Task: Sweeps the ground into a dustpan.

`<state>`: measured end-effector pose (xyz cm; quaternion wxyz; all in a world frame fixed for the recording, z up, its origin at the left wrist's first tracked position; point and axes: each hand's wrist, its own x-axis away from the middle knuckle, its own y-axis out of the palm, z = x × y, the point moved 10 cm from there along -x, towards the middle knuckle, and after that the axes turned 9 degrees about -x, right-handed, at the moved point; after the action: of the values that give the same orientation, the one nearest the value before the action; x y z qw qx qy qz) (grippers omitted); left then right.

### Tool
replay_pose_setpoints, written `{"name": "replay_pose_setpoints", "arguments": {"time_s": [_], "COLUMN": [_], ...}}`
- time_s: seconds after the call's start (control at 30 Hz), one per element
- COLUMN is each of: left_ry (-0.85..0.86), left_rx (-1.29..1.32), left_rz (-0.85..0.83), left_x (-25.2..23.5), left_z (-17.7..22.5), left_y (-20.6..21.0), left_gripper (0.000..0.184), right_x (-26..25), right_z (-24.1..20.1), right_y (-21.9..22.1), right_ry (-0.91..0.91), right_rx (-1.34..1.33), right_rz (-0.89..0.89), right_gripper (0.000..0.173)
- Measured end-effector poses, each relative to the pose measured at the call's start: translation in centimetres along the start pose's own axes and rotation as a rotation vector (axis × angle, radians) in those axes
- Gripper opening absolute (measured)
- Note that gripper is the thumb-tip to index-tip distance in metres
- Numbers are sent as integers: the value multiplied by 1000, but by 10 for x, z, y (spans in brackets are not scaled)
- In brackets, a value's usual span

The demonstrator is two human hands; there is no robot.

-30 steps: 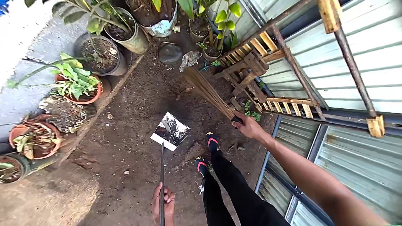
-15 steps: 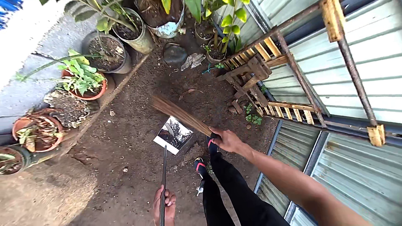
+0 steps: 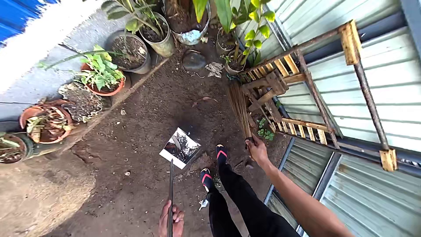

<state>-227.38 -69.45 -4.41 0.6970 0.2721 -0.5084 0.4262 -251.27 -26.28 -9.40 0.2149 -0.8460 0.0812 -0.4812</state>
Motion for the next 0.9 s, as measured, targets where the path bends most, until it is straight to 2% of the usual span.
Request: {"name": "replay_pose_setpoints", "arguments": {"time_s": [0.1, 0.23, 0.3, 0.37, 0.47, 0.6, 0.7, 0.8, 0.9], "left_ry": [7, 16, 16, 13, 8, -2, -9, -6, 9], "left_rx": [-3, -5, 0, 9, 32, 137, 165, 130, 83], "left_rz": [38, 45, 45, 55, 67, 80, 117, 140, 171], "left_x": [3, 3, 0, -6, -22, -41, -48, -58, -77], "left_z": [-5, -7, -9, -10, -2, 6, 7, 6, 1], "left_y": [-4, 0, 6, 18, 46, 73, 83, 85, 90], "left_gripper": [18, 19, 20, 23, 26, 22, 19, 17, 15], "right_x": [24, -3, -15, -13, 28, 77, 63, 51, 67], "right_z": [-28, -66, -53, -26, 6, -2, -21, -13, 27], "right_y": [3, 23, 36, 47, 39, 4, 1, 27, 70], "right_ry": [-116, -194, -165, -134, -124, -150, -157, -113, -85], "right_rx": [168, 504, 622, 624, 553, 480, 495, 554, 622], "right_rz": [-108, -164, -187, -258, -306, -218, -149, -155, -279], "right_gripper": [59, 62, 66, 66, 64, 64, 64, 65, 67]}}
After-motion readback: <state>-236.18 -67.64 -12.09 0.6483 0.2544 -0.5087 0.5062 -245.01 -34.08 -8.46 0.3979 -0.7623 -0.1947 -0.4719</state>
